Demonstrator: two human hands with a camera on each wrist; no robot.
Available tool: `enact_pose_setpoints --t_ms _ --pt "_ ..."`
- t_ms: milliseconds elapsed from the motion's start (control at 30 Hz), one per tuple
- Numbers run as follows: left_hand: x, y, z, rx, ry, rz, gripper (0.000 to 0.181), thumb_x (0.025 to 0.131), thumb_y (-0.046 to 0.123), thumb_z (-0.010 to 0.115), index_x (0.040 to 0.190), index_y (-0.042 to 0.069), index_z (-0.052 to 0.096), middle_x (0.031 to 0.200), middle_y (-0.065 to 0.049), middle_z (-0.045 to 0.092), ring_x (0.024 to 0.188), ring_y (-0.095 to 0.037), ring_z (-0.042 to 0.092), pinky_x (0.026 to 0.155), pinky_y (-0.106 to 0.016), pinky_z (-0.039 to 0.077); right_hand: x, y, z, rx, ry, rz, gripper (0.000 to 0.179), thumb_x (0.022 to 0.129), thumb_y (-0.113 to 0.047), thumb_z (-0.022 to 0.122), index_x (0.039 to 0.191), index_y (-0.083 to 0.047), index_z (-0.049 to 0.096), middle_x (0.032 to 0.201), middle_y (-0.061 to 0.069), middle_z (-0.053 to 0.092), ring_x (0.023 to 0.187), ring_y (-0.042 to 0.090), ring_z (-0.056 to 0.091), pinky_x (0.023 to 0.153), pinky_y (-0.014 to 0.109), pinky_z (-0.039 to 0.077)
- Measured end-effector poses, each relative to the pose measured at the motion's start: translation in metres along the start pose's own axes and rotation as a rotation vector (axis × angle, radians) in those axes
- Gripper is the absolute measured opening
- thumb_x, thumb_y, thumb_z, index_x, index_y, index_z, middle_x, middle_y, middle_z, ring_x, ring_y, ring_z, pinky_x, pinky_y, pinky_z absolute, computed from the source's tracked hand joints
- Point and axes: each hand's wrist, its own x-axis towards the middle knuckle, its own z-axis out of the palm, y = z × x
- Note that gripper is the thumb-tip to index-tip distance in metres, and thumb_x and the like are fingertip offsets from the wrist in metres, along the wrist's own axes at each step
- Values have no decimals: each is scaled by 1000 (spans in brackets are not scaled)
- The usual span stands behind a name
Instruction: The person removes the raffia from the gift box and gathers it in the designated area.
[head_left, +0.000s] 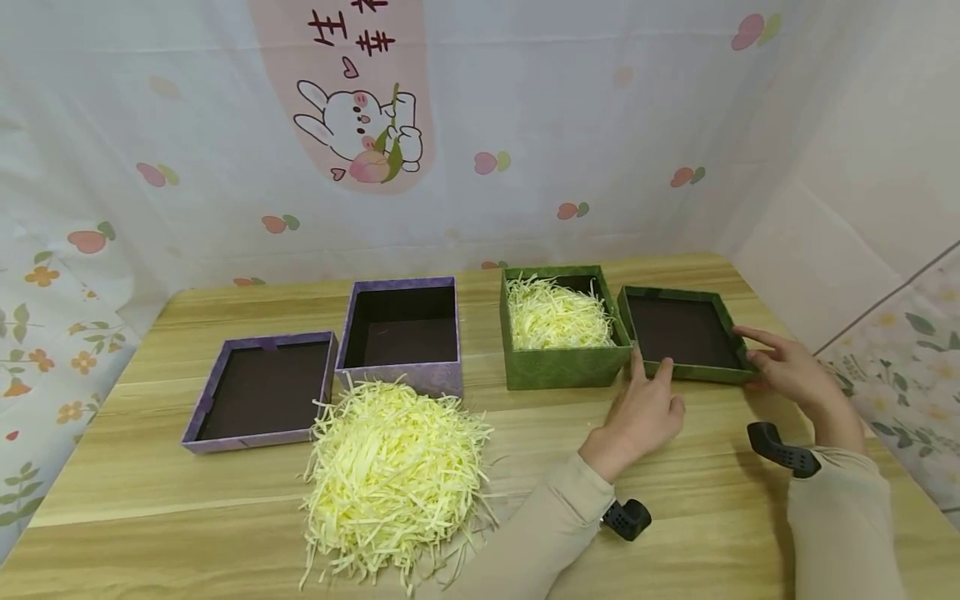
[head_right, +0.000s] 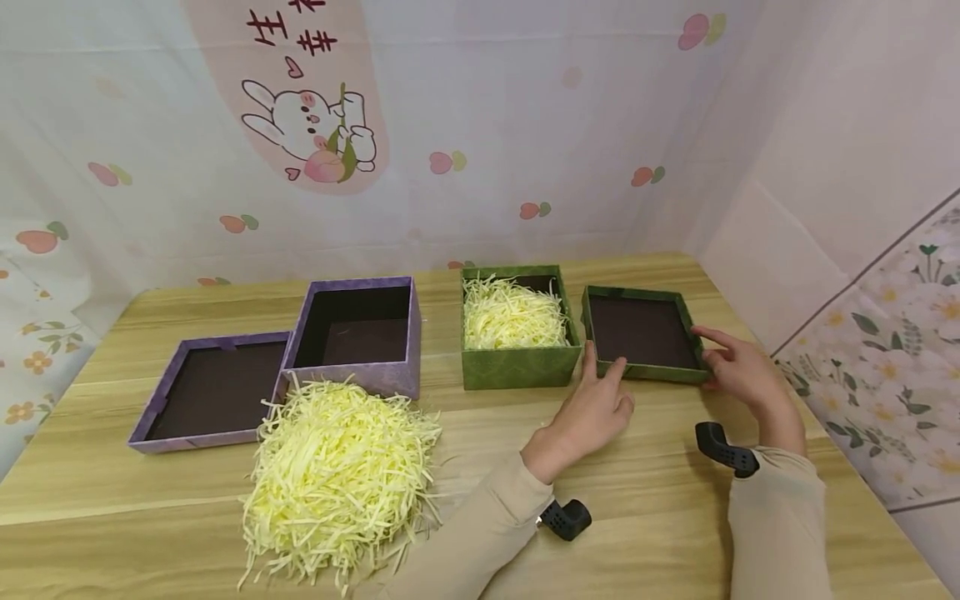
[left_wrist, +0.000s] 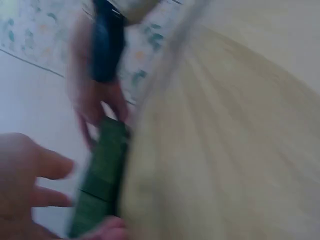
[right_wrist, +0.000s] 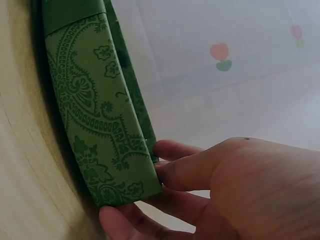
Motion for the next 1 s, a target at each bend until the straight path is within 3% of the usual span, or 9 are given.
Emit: enact_pose_setpoints --t_ms 100,200,267,333,500,600,733,833,1000 --pt "-6 12 -14 108 -171 54 51 98 33 45 145 20 34 154 -13 7 103 -15 59 72 -17 47 1 2 0 -7 15 -17 50 101 -12 33 146 2 17 129 48 27 86 36 63 72 42 52" --pt "-11 21 -30 204 -331 127 52 98 41 42 146 23 32 152 0 19 134 -12 26 98 -18 32 2 3 1 -13 29 -36 49 101 -11 34 145 3 19 128 49 28 83 34 64 71 41 52" --pt "-14 24 -41 219 -388 164 53 98 42 41 146 24 30 148 9 26 136 -6 16 103 -17 24 2 3 1 -11 30 -42 49 101 -11 34 145 3 19 128 49 27 86 37 63 70 41 53" --pt "-15 25 -54 213 -391 206 53 98 41 42 146 21 32 143 13 35 135 -3 17 103 -15 21 3 4 3 -15 36 -49 48 101 -10 34 145 4 20 128 49 27 88 40 62 69 39 53" --pt "-21 11 -90 118 -249 234 49 99 35 44 143 14 38 137 6 45 124 -4 41 98 -14 29 5 3 6 -56 50 -54 47 101 -8 33 144 6 22 128 48 29 92 45 59 67 39 53" --pt "-22 -3 -106 17 -103 236 40 99 27 47 136 11 47 123 4 57 103 -2 55 84 -12 39 5 2 7 -93 51 -55 46 101 -9 34 144 5 23 128 46 31 87 43 62 71 47 51" --pt "-22 -21 -122 -26 98 245 30 98 18 50 126 11 57 107 2 64 80 -2 57 64 -13 41 5 1 8 -117 49 -59 47 101 -10 35 144 4 24 127 45 32 82 40 64 76 55 47" --pt "-23 -30 -129 -8 205 253 27 96 15 51 121 11 61 110 0 64 87 -7 58 69 -15 42 6 1 8 -123 58 -62 46 101 -9 36 143 6 25 126 45 34 82 41 64 75 55 47" --pt "-19 -43 -135 -20 297 247 27 94 13 57 119 10 63 114 -2 63 108 -16 54 91 -22 38 7 3 7 -120 75 -72 45 102 -14 35 142 5 29 126 44 36 74 28 67 74 53 48"
